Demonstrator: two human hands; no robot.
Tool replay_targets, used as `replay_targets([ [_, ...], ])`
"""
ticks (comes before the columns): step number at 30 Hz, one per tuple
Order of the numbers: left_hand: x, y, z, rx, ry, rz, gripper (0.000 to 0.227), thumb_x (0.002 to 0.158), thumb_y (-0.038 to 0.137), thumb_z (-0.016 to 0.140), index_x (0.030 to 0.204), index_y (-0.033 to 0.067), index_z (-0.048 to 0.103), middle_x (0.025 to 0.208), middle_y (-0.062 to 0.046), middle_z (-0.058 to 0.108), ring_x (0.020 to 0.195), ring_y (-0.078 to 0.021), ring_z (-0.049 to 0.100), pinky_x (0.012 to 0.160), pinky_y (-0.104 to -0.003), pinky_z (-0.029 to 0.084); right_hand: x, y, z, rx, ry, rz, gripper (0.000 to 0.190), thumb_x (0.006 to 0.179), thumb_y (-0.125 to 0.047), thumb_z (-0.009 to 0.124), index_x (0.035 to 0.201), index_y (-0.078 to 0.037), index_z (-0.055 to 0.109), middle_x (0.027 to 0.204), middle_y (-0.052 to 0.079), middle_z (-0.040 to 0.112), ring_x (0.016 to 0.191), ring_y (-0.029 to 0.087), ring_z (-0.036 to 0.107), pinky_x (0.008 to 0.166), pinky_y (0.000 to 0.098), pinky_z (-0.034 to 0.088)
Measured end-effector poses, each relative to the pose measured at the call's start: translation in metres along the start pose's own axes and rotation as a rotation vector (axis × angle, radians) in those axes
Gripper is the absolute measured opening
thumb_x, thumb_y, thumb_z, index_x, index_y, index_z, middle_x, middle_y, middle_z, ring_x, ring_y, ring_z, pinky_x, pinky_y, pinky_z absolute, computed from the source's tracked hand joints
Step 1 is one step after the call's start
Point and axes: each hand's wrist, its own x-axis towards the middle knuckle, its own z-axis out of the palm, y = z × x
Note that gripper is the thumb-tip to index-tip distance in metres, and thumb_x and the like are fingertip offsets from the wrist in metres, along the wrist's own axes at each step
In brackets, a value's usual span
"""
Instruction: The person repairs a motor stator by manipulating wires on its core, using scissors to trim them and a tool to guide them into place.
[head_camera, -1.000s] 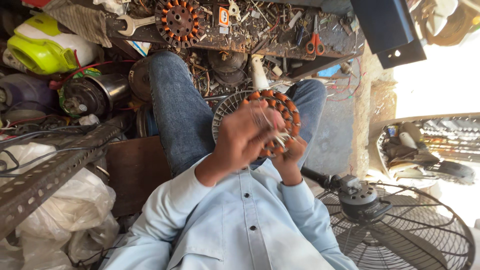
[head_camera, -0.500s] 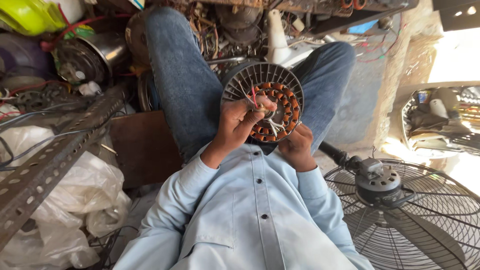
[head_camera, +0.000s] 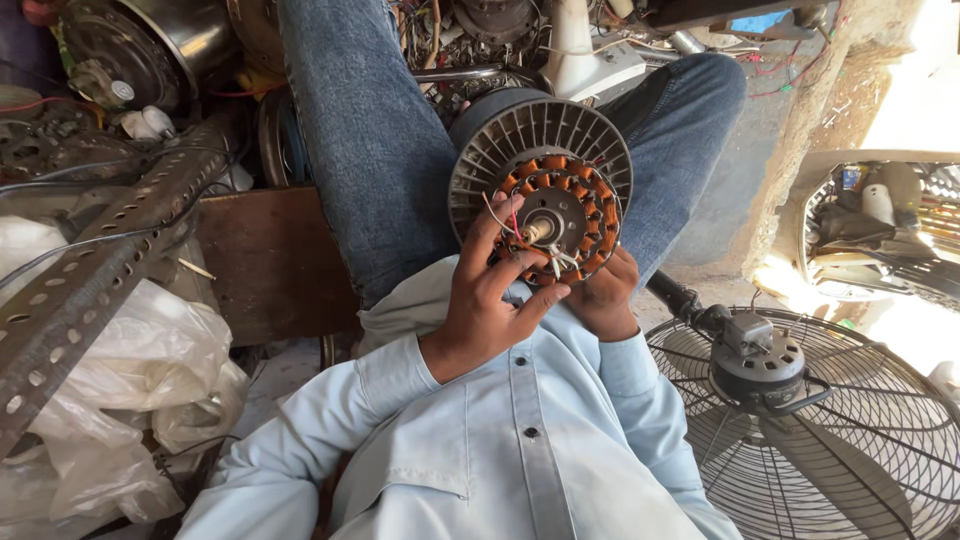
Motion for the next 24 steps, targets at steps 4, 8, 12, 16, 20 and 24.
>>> replay_targets([
  [4, -0.0004, -0.0009, 0.0014, -0.034, -0.01, -0.063, 0.044, 0.087, 0.032, 0.087, 0.11, -0.0009, 0.069, 0.161, -0.024, 0.033, 0.154, -0.043, 0.034, 0.127, -0.056, 0.035, 0.0004, -0.0036, 0.0005, -0.005, -0.024, 0.028, 0.029, 0.073, -0.02, 0.091, 0.093, -0.006, 0.075, 0.099, 0.009, 0.075, 0.088, 0.027, 0.074, 0.078, 0.0372, 0.059],
  [8, -0.0011, -0.0007, 0.0045, -0.04, -0.023, -0.039, 0.037, 0.091, 0.029, 0.084, 0.107, 0.0001, 0.068, 0.161, -0.021, 0.034, 0.156, -0.0433, 0.03, 0.13, -0.058, 0.03, 0.0025, -0.0029, 0.0013, 0.002, -0.008, 0.009, 0.026, 0.074, -0.018, 0.091, 0.093, -0.008, 0.076, 0.097, 0.007, 0.075, 0.088, 0.026, 0.076, 0.079, 0.0366, 0.06],
  [12, -0.0005, -0.0011, 0.0051, -0.086, -0.021, -0.073, 0.034, 0.091, 0.029, 0.083, 0.104, 0.0007, 0.067, 0.16, -0.018, 0.037, 0.156, -0.0426, 0.03, 0.13, -0.058, 0.029, 0.0039, -0.0016, 0.0033, 0.003, 0.008, -0.01, 0.029, 0.074, -0.019, 0.091, 0.094, -0.006, 0.075, 0.098, 0.01, 0.075, 0.09, 0.027, 0.076, 0.079, 0.037, 0.06],
  [16, -0.0012, -0.0005, 0.0041, -0.063, -0.035, -0.073, 0.031, 0.09, 0.027, 0.083, 0.102, 0.0022, 0.069, 0.16, -0.017, 0.039, 0.156, -0.0432, 0.03, 0.13, -0.059, 0.027, 0.0031, -0.0023, 0.0036, 0.006, 0.01, -0.004, 0.027, 0.075, -0.017, 0.09, 0.094, -0.006, 0.075, 0.098, 0.01, 0.075, 0.091, 0.028, 0.076, 0.08, 0.0374, 0.06],
  [20, 0.0016, -0.0004, 0.0037, -0.093, -0.024, -0.072, 0.032, 0.091, 0.029, 0.082, 0.106, 0.0042, 0.069, 0.161, -0.017, 0.038, 0.156, -0.0427, 0.032, 0.13, -0.057, 0.03, 0.0027, -0.0014, 0.0038, 0.01, 0.019, -0.003, 0.027, 0.075, -0.016, 0.09, 0.093, -0.005, 0.074, 0.097, 0.01, 0.075, 0.09, 0.028, 0.076, 0.079, 0.0373, 0.06],
  [24, 0.0022, 0.0035, -0.0018, -0.041, 0.012, 0.001, 0.041, 0.093, 0.034, 0.083, 0.117, 0.0067, 0.064, 0.152, -0.019, 0.039, 0.146, -0.0397, 0.04, 0.123, -0.054, 0.036, -0.0046, 0.0013, 0.0023, -0.02, -0.005, 0.018, 0.022, 0.076, -0.014, 0.086, 0.092, -0.006, 0.074, 0.096, 0.009, 0.075, 0.084, 0.025, 0.074, 0.076, 0.0368, 0.059],
])
